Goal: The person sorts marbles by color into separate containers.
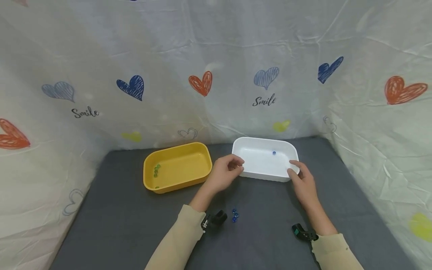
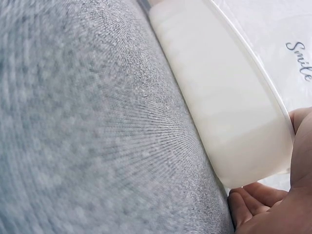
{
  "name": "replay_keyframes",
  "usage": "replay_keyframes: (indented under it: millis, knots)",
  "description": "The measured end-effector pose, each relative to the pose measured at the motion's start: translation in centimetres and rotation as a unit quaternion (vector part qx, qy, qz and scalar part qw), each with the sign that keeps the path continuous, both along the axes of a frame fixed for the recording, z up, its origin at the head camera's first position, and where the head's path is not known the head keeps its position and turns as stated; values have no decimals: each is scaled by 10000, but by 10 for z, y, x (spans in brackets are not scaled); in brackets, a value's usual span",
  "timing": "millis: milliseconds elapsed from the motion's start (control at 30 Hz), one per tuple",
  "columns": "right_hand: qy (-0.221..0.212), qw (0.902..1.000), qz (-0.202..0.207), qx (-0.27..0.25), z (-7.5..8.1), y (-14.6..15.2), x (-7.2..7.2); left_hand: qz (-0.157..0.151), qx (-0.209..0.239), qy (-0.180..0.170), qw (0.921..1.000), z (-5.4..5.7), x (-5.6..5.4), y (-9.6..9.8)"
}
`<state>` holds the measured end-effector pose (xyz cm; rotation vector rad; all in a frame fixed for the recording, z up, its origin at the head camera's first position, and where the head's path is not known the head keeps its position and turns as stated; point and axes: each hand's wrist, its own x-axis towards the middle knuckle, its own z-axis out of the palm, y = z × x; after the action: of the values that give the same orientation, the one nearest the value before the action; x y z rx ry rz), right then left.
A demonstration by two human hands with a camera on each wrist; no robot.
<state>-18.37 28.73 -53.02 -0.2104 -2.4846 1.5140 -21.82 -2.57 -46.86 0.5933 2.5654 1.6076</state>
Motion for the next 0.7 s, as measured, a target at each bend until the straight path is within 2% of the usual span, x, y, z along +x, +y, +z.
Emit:
replay_keyframes:
  millis: [233, 700]
  knots:
    - [34, 10000, -6, -58, 1, 3, -1, 165, 14, 26, 9999, -5, -11, 3]
    - [75, 9999, -37, -56, -2, 2, -2, 222, -46, 106, 9997, -14, -27, 15]
